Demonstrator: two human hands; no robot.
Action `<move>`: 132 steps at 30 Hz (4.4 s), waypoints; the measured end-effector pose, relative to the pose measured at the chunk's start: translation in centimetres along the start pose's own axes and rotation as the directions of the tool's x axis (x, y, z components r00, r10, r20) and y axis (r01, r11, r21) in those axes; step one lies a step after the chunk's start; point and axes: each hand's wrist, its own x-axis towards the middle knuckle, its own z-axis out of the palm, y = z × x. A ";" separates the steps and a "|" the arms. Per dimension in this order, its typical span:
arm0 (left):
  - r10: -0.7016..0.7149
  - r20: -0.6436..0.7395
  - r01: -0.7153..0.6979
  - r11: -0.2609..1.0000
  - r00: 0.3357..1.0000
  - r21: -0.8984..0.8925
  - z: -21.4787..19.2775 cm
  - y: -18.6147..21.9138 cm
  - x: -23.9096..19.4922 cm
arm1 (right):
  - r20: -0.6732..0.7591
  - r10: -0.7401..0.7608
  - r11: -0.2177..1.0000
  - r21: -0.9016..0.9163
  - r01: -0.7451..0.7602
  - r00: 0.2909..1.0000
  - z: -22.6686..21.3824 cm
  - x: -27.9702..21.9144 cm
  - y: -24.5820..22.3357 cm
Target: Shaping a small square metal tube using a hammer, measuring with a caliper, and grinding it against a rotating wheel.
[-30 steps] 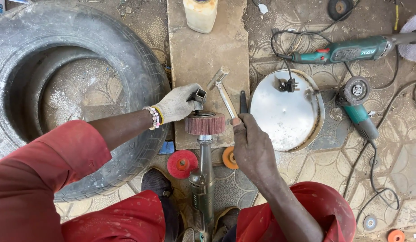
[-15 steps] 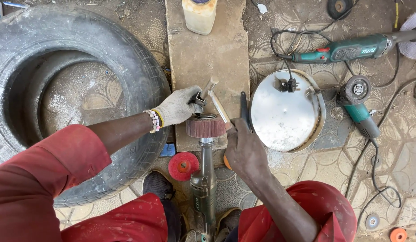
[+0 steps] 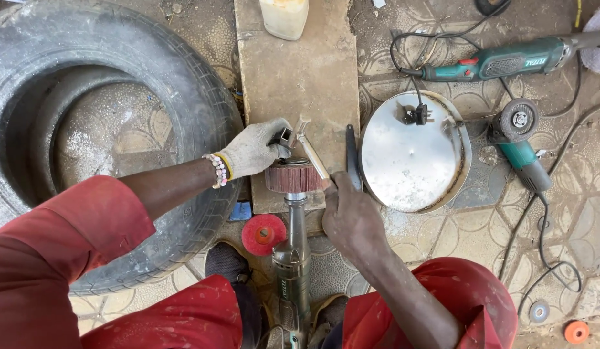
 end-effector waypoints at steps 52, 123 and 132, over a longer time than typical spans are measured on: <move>-0.009 0.003 0.009 0.999 1.000 -0.047 -0.3 -0.6 -0.6 | -0.083 -0.039 0.983 0.175 0.053 0.996 -1.5 0.5 -0.4; -0.055 0.095 0.053 0.998 0.994 0.024 -2.0 0.5 0.6 | -0.103 -0.010 0.988 0.153 0.026 0.995 3.9 -0.2 2.1; -0.077 0.084 0.078 0.997 0.993 -0.001 -1.5 -0.1 0.4 | -0.122 0.013 0.987 0.162 0.007 0.992 3.0 -0.8 0.8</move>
